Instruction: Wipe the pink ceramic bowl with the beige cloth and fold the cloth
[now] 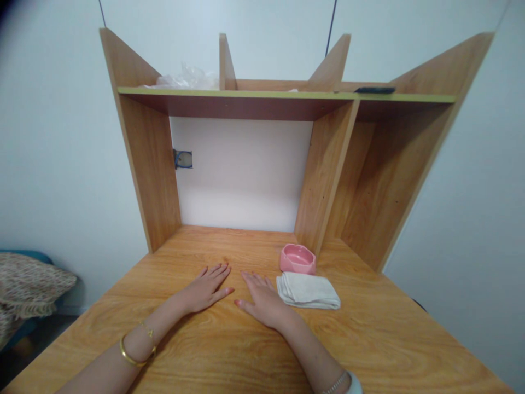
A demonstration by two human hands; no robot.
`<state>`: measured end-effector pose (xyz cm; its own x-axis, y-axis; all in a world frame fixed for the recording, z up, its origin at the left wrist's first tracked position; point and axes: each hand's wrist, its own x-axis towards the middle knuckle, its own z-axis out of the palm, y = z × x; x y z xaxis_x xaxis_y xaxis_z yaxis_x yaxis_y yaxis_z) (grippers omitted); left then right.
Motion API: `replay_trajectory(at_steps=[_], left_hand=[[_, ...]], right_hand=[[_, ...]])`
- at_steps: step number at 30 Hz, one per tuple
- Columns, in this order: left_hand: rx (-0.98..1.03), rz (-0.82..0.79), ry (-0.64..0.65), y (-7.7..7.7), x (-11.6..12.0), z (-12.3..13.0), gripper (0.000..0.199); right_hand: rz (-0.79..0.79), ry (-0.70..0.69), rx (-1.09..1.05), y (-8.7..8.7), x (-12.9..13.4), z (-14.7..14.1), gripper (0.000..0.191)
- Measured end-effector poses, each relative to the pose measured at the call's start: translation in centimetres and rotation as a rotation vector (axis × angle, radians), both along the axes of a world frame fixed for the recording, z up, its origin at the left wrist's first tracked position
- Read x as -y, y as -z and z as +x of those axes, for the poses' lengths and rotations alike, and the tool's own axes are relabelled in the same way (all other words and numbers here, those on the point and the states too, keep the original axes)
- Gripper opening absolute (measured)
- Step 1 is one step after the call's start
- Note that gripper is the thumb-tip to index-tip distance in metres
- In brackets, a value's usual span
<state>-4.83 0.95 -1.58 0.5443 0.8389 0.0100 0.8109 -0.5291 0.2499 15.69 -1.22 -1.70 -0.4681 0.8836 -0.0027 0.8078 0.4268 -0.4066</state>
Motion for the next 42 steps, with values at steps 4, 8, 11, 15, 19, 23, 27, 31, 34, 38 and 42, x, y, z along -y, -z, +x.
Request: replay_trajectory(at_steps=[4, 8, 11, 15, 19, 23, 27, 31, 34, 38, 42], left_hand=[[-0.004, -0.010, 0.000, -0.18, 0.11, 0.04, 0.072], [-0.007, -0.016, -0.003, -0.23, 0.16, 0.06, 0.073], [-0.006, -0.015, 0.001, -0.25, 0.16, 0.05, 0.073], [-0.011, -0.013, 0.002, -0.34, 0.17, 0.07, 0.073], [-0.023, -0.017, 0.001, -0.41, 0.19, 0.11, 0.072], [-0.028, -0.013, 0.002, -0.30, 0.14, 0.10, 0.072], [-0.023, 0.000, 0.003, -0.15, 0.06, 0.05, 0.072], [-0.025, 0.001, 0.003, -0.11, 0.03, 0.03, 0.072], [-0.029, 0.001, 0.003, -0.12, 0.04, 0.02, 0.073], [-0.025, 0.015, 0.004, -0.07, 0.05, 0.04, 0.072], [-0.025, 0.013, 0.003, -0.02, 0.02, 0.03, 0.072]], right_hand=[[-0.006, 0.004, 0.008, -0.16, 0.09, -0.04, 0.074], [-0.008, -0.003, 0.011, -0.29, 0.15, -0.06, 0.075], [-0.007, -0.004, 0.008, -0.31, 0.14, -0.08, 0.074], [-0.006, 0.000, 0.007, -0.24, 0.09, -0.10, 0.074], [-0.010, -0.001, 0.011, -0.20, 0.08, -0.09, 0.074], [-0.009, 0.000, 0.014, -0.26, 0.12, -0.07, 0.074], [-0.009, 0.000, 0.019, -0.35, 0.16, -0.08, 0.075], [-0.015, 0.001, 0.015, -0.35, 0.14, -0.09, 0.074], [-0.020, -0.001, 0.017, -0.32, 0.11, -0.08, 0.074], [-0.021, 0.000, 0.022, -0.32, 0.08, -0.07, 0.074], [-0.016, 0.001, 0.015, -0.33, 0.11, -0.08, 0.075]])
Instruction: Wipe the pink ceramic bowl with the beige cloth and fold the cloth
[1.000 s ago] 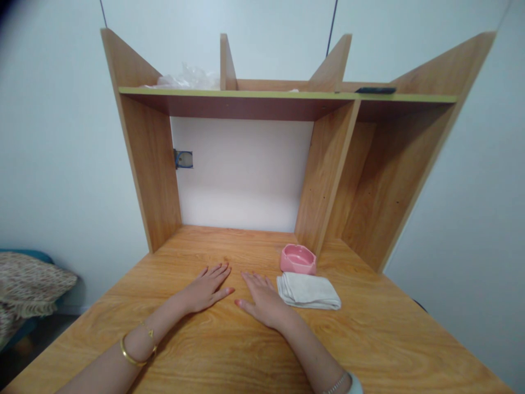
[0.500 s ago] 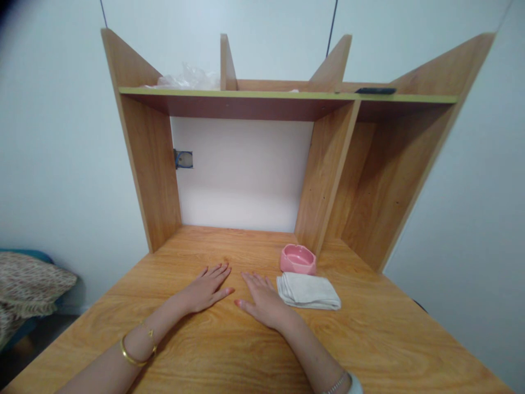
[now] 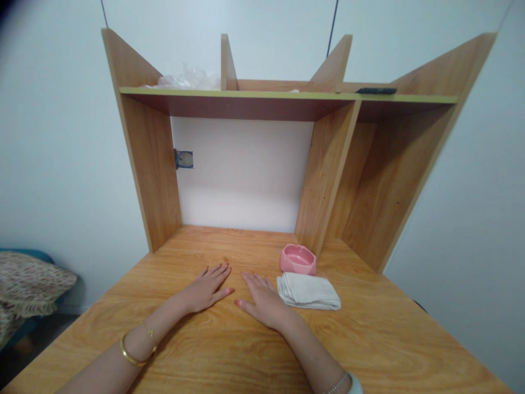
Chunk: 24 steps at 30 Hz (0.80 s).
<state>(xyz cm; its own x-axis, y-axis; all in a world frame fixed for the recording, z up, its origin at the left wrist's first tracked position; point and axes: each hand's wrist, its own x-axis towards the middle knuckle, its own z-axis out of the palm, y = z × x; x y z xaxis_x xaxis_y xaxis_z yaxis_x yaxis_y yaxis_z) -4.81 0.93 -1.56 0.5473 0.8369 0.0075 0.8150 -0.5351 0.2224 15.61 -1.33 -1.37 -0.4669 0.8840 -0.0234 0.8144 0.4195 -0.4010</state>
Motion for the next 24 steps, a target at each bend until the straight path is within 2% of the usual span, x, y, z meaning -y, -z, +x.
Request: replay_trajectory(at_steps=[24], left_hand=[[-0.002, -0.019, -0.005, -0.28, 0.14, 0.09, 0.072]], right_hand=[[-0.001, -0.002, -0.003, 0.15, -0.03, 0.04, 0.074]])
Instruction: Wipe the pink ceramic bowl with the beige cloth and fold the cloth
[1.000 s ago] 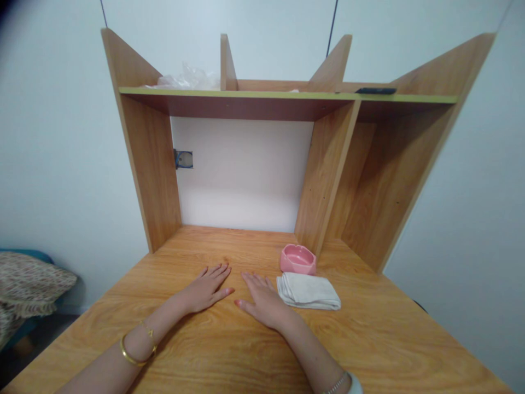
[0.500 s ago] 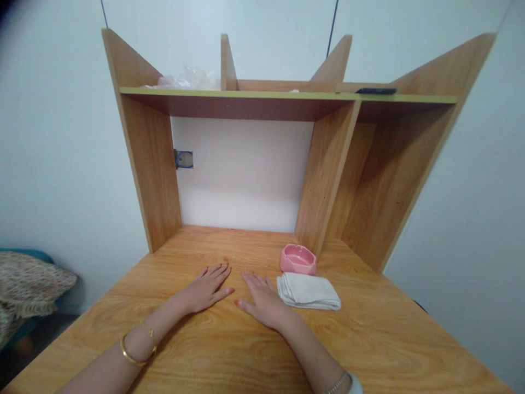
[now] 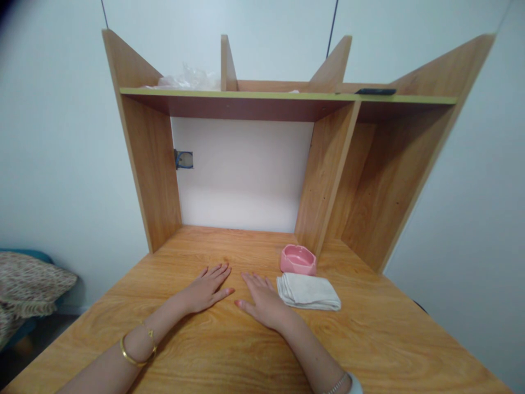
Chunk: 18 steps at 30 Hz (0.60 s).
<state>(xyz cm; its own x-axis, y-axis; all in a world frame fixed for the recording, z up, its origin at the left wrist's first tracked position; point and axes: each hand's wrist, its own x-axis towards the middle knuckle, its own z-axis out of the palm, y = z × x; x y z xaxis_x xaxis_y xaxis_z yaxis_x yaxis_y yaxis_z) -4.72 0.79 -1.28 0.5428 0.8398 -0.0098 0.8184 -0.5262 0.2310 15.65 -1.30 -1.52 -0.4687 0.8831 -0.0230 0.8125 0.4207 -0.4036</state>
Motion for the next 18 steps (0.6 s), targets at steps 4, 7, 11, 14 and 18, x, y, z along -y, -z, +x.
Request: replay_trajectory(at_steps=[4, 7, 11, 14, 18], left_hand=[[0.005, 0.001, 0.005, 0.10, -0.07, -0.04, 0.073], [0.008, 0.006, 0.010, 0.19, -0.14, -0.08, 0.073], [0.009, 0.005, 0.005, 0.18, -0.10, -0.09, 0.073], [0.010, 0.002, 0.002, 0.13, -0.03, -0.07, 0.073], [0.006, 0.002, 0.004, 0.12, -0.02, -0.06, 0.072]], right_hand=[[-0.001, 0.001, 0.010, -0.17, 0.05, -0.04, 0.074], [0.001, 0.001, 0.012, -0.28, 0.11, -0.07, 0.074], [0.005, 0.004, 0.011, -0.19, 0.09, -0.04, 0.074], [0.009, 0.004, 0.003, -0.11, 0.05, -0.04, 0.074], [0.006, 0.001, 0.008, -0.12, 0.06, -0.07, 0.073]])
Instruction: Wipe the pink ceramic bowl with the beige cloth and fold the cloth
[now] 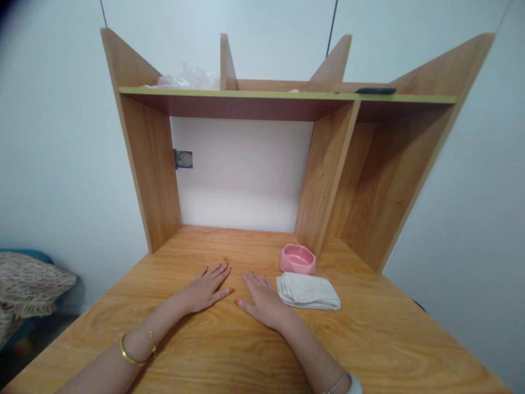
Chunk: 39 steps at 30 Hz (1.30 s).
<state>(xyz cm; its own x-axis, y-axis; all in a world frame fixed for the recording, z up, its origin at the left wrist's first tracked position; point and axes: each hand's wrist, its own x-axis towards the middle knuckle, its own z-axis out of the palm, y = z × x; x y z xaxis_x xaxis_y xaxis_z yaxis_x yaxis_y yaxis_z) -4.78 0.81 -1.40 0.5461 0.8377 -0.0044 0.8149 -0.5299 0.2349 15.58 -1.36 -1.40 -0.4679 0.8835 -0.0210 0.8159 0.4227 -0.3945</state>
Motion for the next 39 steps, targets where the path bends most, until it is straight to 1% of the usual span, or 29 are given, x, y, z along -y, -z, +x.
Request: replay_trajectory(at_steps=[19, 31, 39], left_hand=[[0.012, 0.020, 0.009, 0.38, -0.22, -0.09, 0.073], [0.005, 0.020, 0.010, 0.35, -0.20, -0.11, 0.072], [0.007, 0.009, 0.000, 0.05, -0.04, -0.02, 0.072]], right_hand=[[-0.001, 0.003, -0.008, 0.08, -0.02, 0.04, 0.072], [0.001, 0.003, -0.007, 0.13, -0.05, 0.08, 0.073], [0.005, 0.001, -0.005, 0.07, -0.02, 0.08, 0.073]])
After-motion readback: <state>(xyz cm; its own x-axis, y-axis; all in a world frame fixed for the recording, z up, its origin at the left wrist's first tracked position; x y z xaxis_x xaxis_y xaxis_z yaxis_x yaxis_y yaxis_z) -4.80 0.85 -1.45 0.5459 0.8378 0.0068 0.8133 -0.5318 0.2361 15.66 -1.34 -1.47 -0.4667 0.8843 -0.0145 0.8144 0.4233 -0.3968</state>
